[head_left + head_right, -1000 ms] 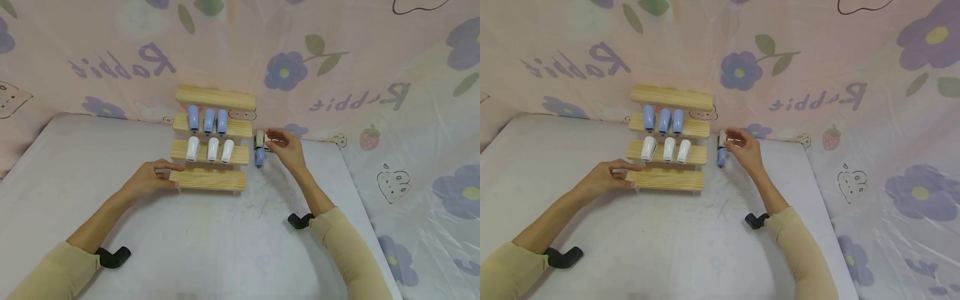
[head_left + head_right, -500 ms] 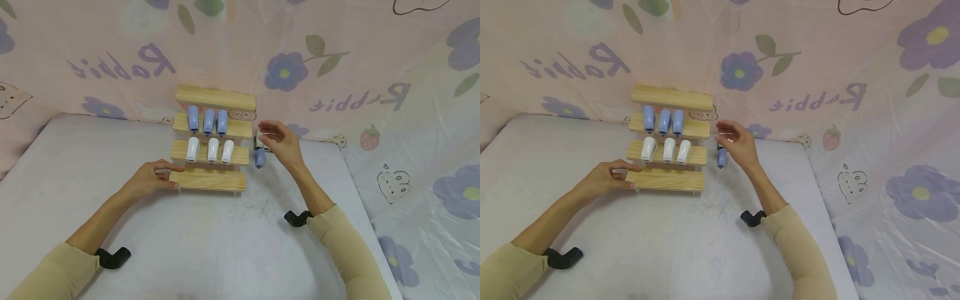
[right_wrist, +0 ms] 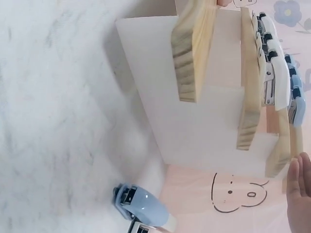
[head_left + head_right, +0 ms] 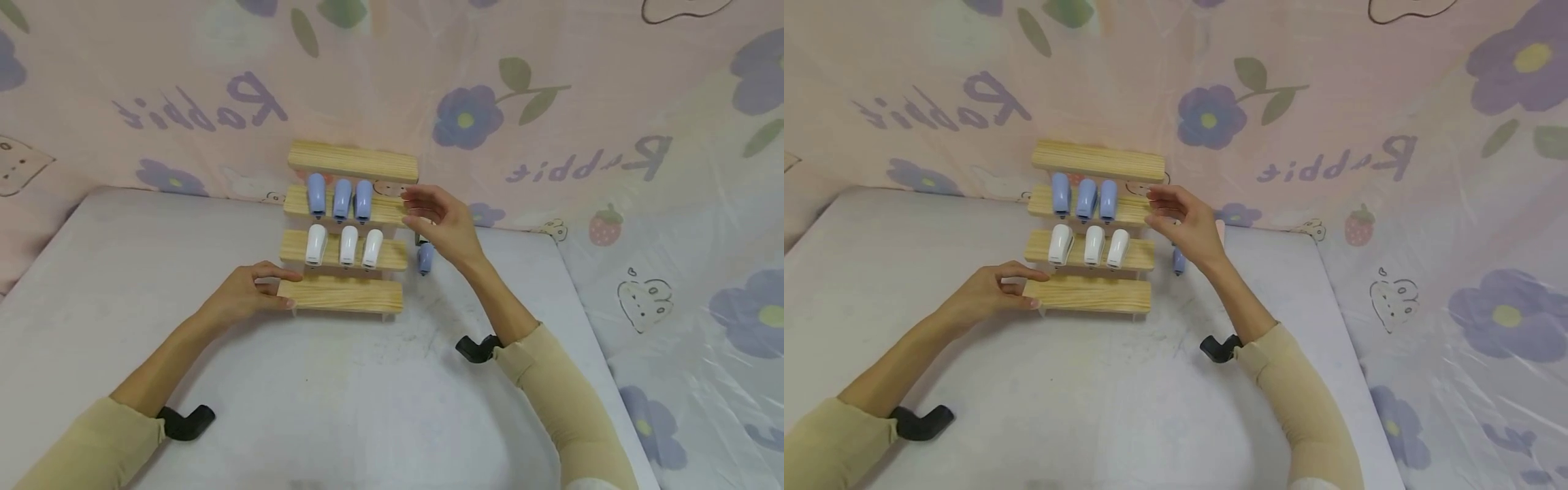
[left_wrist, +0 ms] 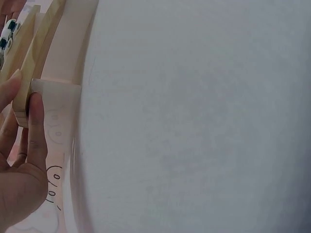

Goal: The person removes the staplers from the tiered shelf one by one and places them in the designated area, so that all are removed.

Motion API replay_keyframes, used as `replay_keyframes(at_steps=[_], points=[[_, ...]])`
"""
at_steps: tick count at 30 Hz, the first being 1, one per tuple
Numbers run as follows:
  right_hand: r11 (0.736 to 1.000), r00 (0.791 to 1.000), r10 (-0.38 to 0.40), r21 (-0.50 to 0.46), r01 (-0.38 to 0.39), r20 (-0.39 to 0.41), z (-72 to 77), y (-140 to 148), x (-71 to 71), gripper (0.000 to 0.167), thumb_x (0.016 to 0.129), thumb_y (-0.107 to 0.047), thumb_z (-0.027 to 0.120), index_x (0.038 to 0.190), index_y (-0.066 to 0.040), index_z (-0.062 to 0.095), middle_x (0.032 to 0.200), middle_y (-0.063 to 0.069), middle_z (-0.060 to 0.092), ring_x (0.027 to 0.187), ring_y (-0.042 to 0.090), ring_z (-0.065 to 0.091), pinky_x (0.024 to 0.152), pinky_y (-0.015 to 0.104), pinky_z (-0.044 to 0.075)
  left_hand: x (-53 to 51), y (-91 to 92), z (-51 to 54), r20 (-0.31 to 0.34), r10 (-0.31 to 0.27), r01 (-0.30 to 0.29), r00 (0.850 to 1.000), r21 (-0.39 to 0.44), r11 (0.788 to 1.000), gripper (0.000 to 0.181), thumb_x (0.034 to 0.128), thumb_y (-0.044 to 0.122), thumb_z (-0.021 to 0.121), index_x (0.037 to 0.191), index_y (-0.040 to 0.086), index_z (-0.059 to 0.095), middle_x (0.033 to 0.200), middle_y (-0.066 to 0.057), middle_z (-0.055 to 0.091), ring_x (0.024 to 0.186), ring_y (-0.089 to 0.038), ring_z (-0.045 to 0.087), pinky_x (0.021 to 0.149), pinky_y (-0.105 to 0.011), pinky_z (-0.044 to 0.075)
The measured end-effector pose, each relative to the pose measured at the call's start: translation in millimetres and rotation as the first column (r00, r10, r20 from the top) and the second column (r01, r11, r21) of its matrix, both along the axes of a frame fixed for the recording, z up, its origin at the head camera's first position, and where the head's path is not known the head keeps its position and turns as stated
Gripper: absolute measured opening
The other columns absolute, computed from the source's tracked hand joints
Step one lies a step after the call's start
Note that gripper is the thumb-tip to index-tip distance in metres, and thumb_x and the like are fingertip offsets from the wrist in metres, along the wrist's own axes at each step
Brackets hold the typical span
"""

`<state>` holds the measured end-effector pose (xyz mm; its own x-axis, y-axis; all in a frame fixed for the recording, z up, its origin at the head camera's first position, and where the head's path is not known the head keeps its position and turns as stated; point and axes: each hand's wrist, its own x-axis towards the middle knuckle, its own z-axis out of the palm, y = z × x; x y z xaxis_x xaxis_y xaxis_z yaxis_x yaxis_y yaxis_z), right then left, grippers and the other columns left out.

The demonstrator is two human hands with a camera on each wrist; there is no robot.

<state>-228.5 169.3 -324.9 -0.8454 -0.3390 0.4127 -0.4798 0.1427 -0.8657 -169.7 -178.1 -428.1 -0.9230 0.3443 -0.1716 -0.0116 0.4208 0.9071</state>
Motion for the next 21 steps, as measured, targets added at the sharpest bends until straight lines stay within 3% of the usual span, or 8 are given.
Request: replay_keyframes(at_steps=[5,9,16,21], points=[[0.999,1.0,0.007,0.048,-0.008,0.023,11.1,-9,3.7,0.045,0.088,0.011,0.068,0.13,0.013,0.054,0.126,0.031,0.057,0.117,0.044,0.055,0.101,0.051,0.043,-0.4,-0.2,-1.3,0.008,0.008,-0.008,1.0,0.012,1.0,0.052,0.0781,0.025,0.086,0.125,0.013,0.069,0.133,-0.01,0.056,0.084,-0.022,0.059,0.078,-0.034,0.047],[0.998,0.999,0.018,0.06,-0.021,0.049,11.7,-12,0.7,0.046,0.087,0.011,0.067,0.131,0.014,0.052,0.127,0.032,0.056,0.119,0.044,0.054,0.103,0.05,0.042,-1.3,1.9,-4.1,0.02,-0.004,0.003,1.0,0.032,0.999,0.053,0.0777,0.024,0.087,0.125,0.012,0.068,0.134,-0.011,0.056,0.083,-0.02,0.063,0.076,-0.032,0.049],[0.997,0.996,0.057,0.04,-0.06,0.075,-8.0,-15,-21.6,0.051,0.087,0.009,0.07,0.134,0.01,0.052,0.131,0.029,0.056,0.122,0.042,0.054,0.104,0.045,0.042,-1.8,1.4,-4.0,0.016,0.003,-0.003,1.0,0.013,1.0,0.052,0.0775,0.025,0.087,0.125,0.013,0.069,0.134,-0.01,0.056,0.088,-0.023,0.065,0.079,-0.035,0.05],[0.995,0.993,0.081,0.058,-0.086,0.09,-9.1,-22,-28.2,0.052,0.088,0.003,0.072,0.136,0.006,0.052,0.133,0.024,0.056,0.123,0.035,0.056,0.104,0.036,0.043,-2.0,-0.7,-2.7,0.007,0.001,-0.001,1.0,0.0,1.0,0.052,0.0776,0.027,0.086,0.125,0.014,0.069,0.134,-0.01,0.056,0.082,-0.022,0.061,0.077,-0.035,0.047]])
